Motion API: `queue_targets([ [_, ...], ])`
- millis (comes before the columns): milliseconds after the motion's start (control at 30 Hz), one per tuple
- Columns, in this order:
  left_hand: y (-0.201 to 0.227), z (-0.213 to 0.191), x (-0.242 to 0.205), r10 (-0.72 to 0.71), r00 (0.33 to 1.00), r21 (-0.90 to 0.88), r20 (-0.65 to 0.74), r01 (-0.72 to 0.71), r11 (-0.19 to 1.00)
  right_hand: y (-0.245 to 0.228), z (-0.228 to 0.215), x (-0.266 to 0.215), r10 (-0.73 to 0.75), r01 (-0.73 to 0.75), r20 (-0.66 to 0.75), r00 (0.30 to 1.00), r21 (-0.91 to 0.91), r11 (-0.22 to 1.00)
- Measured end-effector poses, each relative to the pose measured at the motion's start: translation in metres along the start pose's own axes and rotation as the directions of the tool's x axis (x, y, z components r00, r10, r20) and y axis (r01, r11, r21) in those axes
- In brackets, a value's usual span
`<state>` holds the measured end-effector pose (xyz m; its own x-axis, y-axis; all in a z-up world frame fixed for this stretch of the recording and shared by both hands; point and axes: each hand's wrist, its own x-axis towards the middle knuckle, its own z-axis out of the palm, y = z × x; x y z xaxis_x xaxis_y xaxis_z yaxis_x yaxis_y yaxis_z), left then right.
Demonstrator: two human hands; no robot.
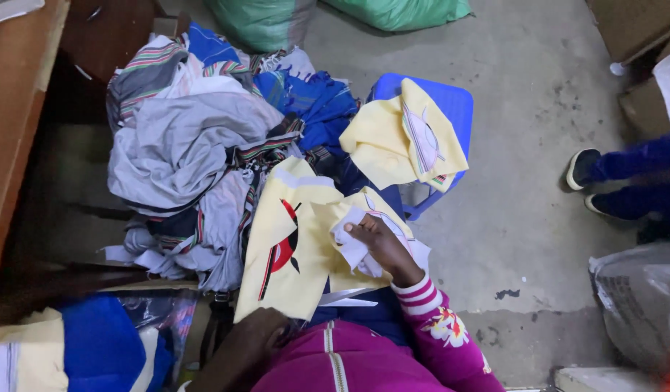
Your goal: The person sits on a low stool and uses scissors to cut a piece of yellow fabric that has a paper pattern placed on top of it. They carefully trim the fabric around the pattern's edges, then remove the paper to reveal the cut shape.
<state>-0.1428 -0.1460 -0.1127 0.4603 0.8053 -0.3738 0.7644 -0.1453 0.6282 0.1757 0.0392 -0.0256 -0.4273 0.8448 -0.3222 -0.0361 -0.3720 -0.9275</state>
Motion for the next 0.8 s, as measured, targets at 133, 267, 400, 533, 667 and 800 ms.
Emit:
queue_targets([
  [133,0.016,-0.025,0.005,0.083,0.954,0.17,-0.288,-0.034,0.985,0.006,0.005,-0.009,-0.006,0.007,-0.019,1.0,0.038,0.999],
  [267,0.018,-0.033,0.007,-0.257,0.958,0.045,-0.127,0.264,0.963,0.023,0.001,-0.019,-0.025,0.012,-0.134,0.991,-0.097,0.995],
  [400,-0.003,-0.002,0.015,-0.085,0.962,0.307,-0.259,0.165,0.937,0.02,-0.005,-0.029,0.024,-0.033,-0.148,0.989,-0.058,0.998],
  [533,-0.005,0.016,0.014,-0.211,0.974,0.284,-0.082,0.226,0.932,0.005,-0.009,-0.035,0.005,-0.014,-0.199,0.98,-0.04,0.999],
  [667,0.013,0.009,0.019,-0.228,0.963,0.299,-0.142,0.261,0.918,0.0,-0.016,-0.038,-0.005,0.003,-0.162,0.987,-0.011,1.0],
  [800,-0.002,-0.015,0.009,-0.349,0.937,0.175,-0.019,0.347,0.922,-0.011,-0.018,-0.041,0.081,-0.061,-0.172,0.982,0.121,0.991],
])
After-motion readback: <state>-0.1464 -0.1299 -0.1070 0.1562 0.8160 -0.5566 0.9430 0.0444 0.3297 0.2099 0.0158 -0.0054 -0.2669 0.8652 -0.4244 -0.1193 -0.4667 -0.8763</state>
